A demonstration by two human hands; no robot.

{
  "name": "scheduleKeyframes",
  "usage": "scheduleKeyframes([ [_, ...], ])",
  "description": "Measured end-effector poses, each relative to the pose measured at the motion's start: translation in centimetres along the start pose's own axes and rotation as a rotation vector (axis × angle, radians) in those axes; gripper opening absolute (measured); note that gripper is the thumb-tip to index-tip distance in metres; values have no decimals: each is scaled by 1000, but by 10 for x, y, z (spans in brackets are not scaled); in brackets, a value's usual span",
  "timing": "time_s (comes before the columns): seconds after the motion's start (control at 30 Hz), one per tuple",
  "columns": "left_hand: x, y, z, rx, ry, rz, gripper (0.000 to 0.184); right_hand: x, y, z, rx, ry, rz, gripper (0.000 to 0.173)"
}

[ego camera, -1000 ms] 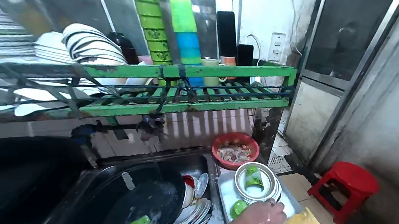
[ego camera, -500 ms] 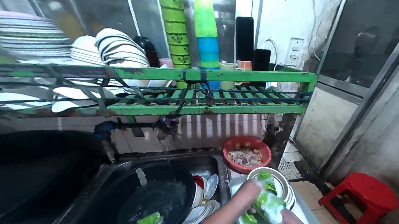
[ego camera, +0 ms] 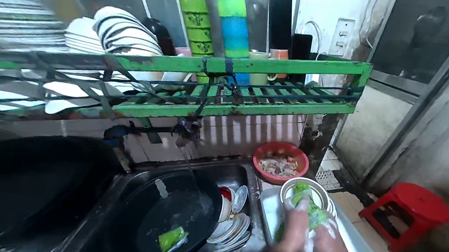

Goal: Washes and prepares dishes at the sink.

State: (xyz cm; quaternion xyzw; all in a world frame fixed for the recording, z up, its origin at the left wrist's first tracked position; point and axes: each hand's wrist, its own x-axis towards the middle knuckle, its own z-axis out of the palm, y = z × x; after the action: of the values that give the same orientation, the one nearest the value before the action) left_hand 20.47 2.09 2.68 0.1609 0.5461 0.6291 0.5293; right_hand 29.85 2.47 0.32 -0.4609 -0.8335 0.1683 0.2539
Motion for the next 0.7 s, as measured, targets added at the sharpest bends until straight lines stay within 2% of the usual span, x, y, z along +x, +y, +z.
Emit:
scheduleKeyframes([
  [0.03,-3,-1,3,-30,12,-4,62,3,-8,-10,269,-60,229,35],
  [0.07,-7,-2,5,-65,8,-2,62,8,-17,-18,548,-23,462,31],
  [0.1,-11,-2,5,-93,-18,-2,64,11,-25,-23,719,43,609,24],
  [0.13,-13,-1,4,-96,-62,-9,64,13,-31,-28,743,48,661,21],
  [0.17,-14,3,2,-81,-106,-18,61,14,-36,-34,629,-35,621,25],
  [0.2,-12,6,1,-43,-120,-20,57,12,-38,-38,421,-152,488,29],
  [0.23,-8,8,-1,-29,-121,-31,55,8,-35,-38,182,-214,271,29],
  [0.3,0,13,-8,-64,-123,-46,57,-3,-17,-29,-110,-82,-204,20],
  [0.33,6,14,-16,-74,-118,-25,59,-6,-8,-28,-143,-39,-327,25],
  [0.37,11,18,-24,-70,-110,5,60,-11,-2,-29,-119,-33,-336,33],
  [0.4,16,23,-32,-36,-109,29,64,-17,4,-34,-42,-41,-243,37],
  [0.43,20,29,-39,34,-119,47,71,-21,7,-41,92,-42,-73,39],
  [0.5,17,37,-44,346,-141,141,79,-26,11,-51,352,90,221,43],
  [0.53,11,35,-42,561,-169,208,77,-26,10,-52,420,157,242,49],
  [0.57,1,29,-36,777,-219,257,74,-25,5,-49,429,193,189,50],
  [0.63,-24,15,-21,1147,-353,337,70,-14,-3,-42,300,196,85,49],
  [0.67,-30,11,-14,1284,-391,369,73,-5,-5,-45,278,154,145,45],
  [0.7,-31,10,-10,1357,-394,393,78,6,-6,-51,341,84,282,43],
])
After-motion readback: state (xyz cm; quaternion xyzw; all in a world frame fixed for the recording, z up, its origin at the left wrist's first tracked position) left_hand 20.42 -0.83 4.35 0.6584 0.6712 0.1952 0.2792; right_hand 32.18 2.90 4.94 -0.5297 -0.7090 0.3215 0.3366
